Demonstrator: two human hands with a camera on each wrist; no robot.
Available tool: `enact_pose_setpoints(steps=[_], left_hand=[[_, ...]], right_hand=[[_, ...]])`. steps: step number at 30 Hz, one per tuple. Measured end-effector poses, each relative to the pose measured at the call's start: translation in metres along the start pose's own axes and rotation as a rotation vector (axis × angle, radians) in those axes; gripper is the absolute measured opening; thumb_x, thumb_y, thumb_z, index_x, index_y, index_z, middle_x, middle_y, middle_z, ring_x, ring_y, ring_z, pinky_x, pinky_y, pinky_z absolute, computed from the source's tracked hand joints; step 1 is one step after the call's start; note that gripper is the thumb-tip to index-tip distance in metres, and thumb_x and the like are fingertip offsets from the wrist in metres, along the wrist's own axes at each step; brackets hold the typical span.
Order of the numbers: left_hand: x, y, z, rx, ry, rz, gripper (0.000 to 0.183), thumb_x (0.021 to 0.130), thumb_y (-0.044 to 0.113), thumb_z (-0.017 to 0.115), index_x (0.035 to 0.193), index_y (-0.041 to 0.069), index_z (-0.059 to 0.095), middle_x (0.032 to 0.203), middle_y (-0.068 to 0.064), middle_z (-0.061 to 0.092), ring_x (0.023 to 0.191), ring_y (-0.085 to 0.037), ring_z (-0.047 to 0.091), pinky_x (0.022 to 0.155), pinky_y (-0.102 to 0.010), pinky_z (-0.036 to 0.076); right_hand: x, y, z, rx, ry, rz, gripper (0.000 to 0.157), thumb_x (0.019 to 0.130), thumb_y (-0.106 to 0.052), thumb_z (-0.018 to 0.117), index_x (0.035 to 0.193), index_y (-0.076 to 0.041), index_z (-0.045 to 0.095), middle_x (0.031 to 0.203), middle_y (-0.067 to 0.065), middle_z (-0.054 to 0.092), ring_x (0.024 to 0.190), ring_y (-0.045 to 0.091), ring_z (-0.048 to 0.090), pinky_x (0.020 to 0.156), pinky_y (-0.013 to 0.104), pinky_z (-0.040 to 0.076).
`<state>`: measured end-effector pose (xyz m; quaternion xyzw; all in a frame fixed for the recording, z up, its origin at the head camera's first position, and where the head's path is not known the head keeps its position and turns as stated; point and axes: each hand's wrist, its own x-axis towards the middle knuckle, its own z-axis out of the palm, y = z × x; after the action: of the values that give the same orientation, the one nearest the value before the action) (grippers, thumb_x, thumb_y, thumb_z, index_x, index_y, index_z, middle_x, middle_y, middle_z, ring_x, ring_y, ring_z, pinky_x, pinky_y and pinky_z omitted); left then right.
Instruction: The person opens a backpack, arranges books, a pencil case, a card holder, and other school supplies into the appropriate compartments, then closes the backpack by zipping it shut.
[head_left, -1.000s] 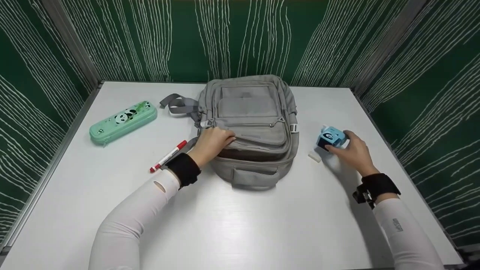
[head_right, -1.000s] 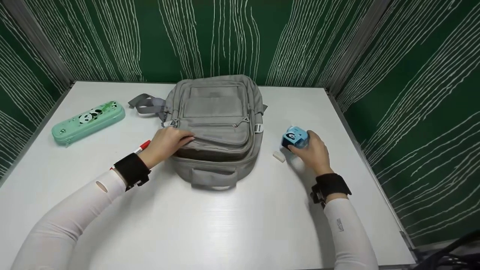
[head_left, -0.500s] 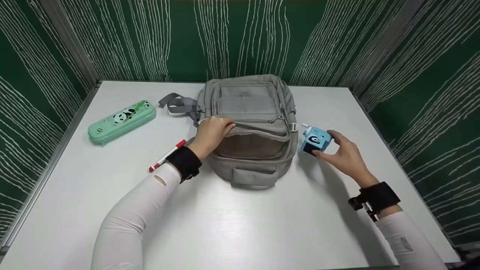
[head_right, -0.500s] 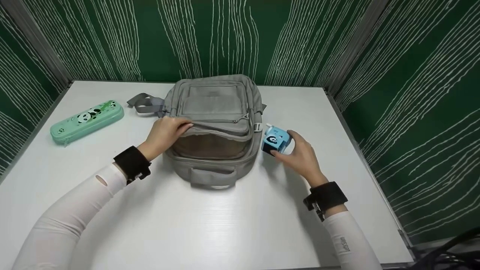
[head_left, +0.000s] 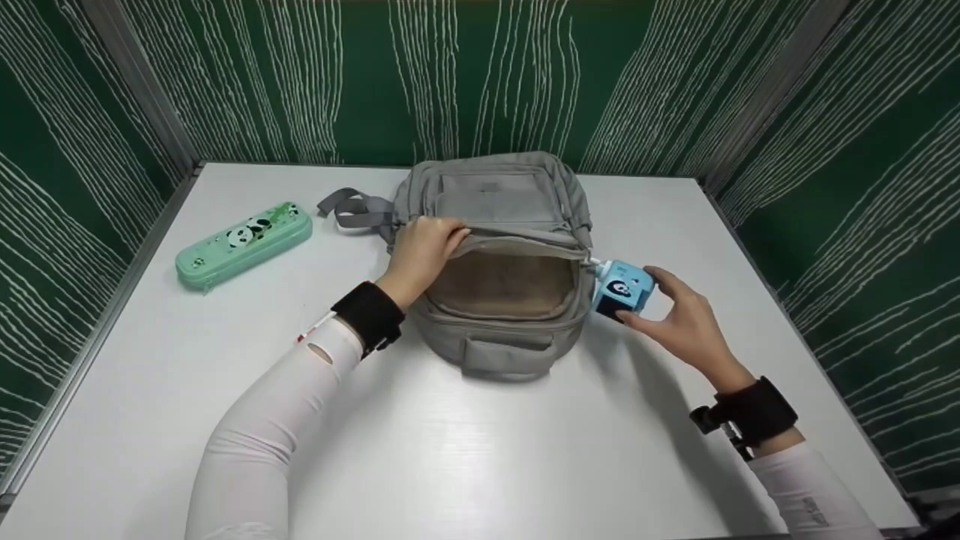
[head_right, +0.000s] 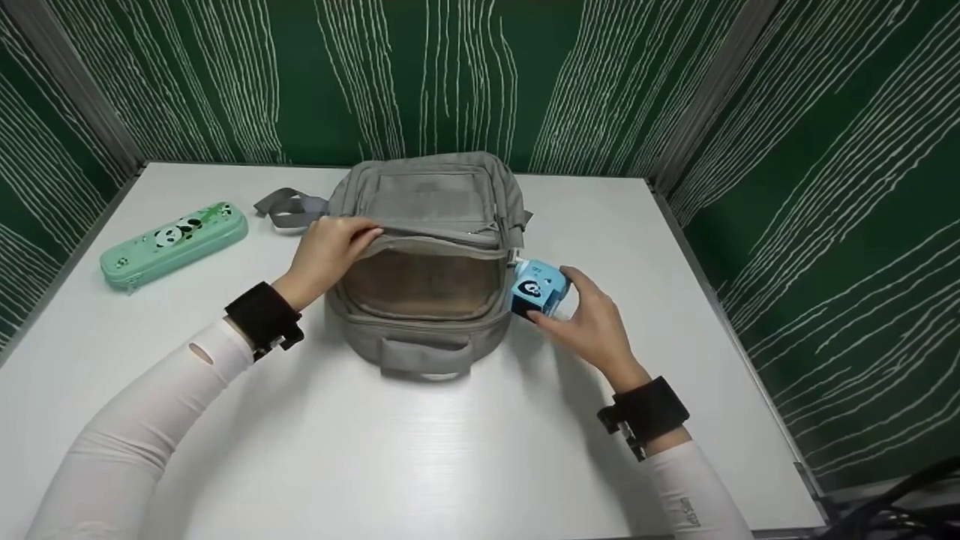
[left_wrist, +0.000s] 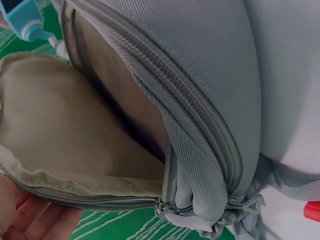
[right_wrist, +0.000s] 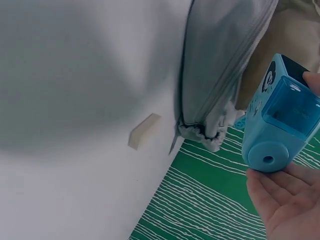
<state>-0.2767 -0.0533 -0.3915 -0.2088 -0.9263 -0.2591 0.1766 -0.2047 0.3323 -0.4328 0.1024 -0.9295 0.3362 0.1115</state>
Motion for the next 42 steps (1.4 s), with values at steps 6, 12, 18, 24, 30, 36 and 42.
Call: enact_pose_setpoints(steps=[6, 12, 18, 24, 30, 36, 42], left_hand=[[0.002, 0.001, -0.003, 0.001, 0.016, -0.006, 0.028, 0.104, 0.028, 0.058, 0.112, 0.010, 0.078, 0.100, -0.011, 0.080, 0.087, -0.028, 0.076, 0.079, -0.044, 0.061], [0.002, 0.002, -0.002, -0.004, 0.029, 0.001, 0.027, 0.104, 0.028, 0.059, 0.110, 0.010, 0.079, 0.101, -0.011, 0.081, 0.090, -0.029, 0.077, 0.079, -0.045, 0.061], [0.001, 0.001, 0.001, -0.006, 0.045, 0.011, 0.026, 0.103, 0.027, 0.061, 0.109, 0.009, 0.079, 0.102, -0.011, 0.081, 0.093, -0.031, 0.077, 0.080, -0.047, 0.061], [0.002, 0.000, -0.001, -0.007, 0.055, 0.009, 0.026, 0.103, 0.027, 0.061, 0.110, 0.009, 0.079, 0.101, -0.010, 0.081, 0.092, -0.030, 0.077, 0.079, -0.047, 0.061], [0.003, 0.000, -0.005, -0.021, 0.052, 0.028, 0.027, 0.104, 0.026, 0.058, 0.112, 0.009, 0.078, 0.099, -0.011, 0.080, 0.085, -0.027, 0.076, 0.076, -0.043, 0.061], [0.004, 0.001, -0.007, -0.032, 0.065, 0.042, 0.027, 0.104, 0.026, 0.058, 0.113, 0.010, 0.078, 0.099, -0.010, 0.080, 0.084, -0.025, 0.076, 0.077, -0.042, 0.061], [0.004, 0.000, -0.008, -0.030, 0.066, 0.033, 0.028, 0.104, 0.028, 0.059, 0.113, 0.011, 0.078, 0.103, -0.009, 0.081, 0.090, -0.026, 0.077, 0.081, -0.043, 0.062]], right_hand=[[-0.001, -0.009, 0.008, 0.031, -0.007, -0.038, 0.077, 0.083, -0.023, 0.086, 0.147, 0.002, 0.050, 0.146, 0.026, 0.058, 0.135, 0.050, 0.054, 0.112, 0.067, 0.042], [0.014, -0.016, 0.034, 0.020, -0.081, -0.079, 0.079, 0.084, -0.027, 0.085, 0.149, 0.000, 0.048, 0.147, 0.025, 0.057, 0.136, 0.047, 0.053, 0.112, 0.064, 0.044], [0.039, -0.024, 0.059, 0.027, -0.147, -0.076, 0.082, 0.085, -0.033, 0.084, 0.150, 0.000, 0.045, 0.145, 0.026, 0.058, 0.134, 0.044, 0.056, 0.110, 0.060, 0.046], [0.059, -0.031, 0.078, 0.023, -0.188, -0.083, 0.081, 0.087, -0.035, 0.082, 0.150, -0.002, 0.044, 0.135, 0.026, 0.062, 0.122, 0.041, 0.063, 0.100, 0.055, 0.051], [0.081, -0.042, 0.087, 0.010, -0.204, -0.071, 0.090, 0.092, -0.035, 0.077, 0.161, -0.006, 0.026, 0.138, 0.028, 0.060, 0.117, 0.040, 0.065, 0.100, 0.055, 0.052], [0.099, -0.051, 0.093, -0.026, -0.192, -0.212, 0.085, 0.097, -0.019, 0.070, 0.157, 0.012, 0.019, 0.160, 0.036, 0.030, 0.148, 0.046, 0.039, 0.123, 0.057, 0.034], [0.118, -0.053, 0.105, -0.048, -0.159, -0.273, 0.070, 0.096, -0.009, 0.068, 0.148, 0.019, 0.031, 0.154, 0.041, 0.034, 0.146, 0.052, 0.036, 0.123, 0.060, 0.031]])
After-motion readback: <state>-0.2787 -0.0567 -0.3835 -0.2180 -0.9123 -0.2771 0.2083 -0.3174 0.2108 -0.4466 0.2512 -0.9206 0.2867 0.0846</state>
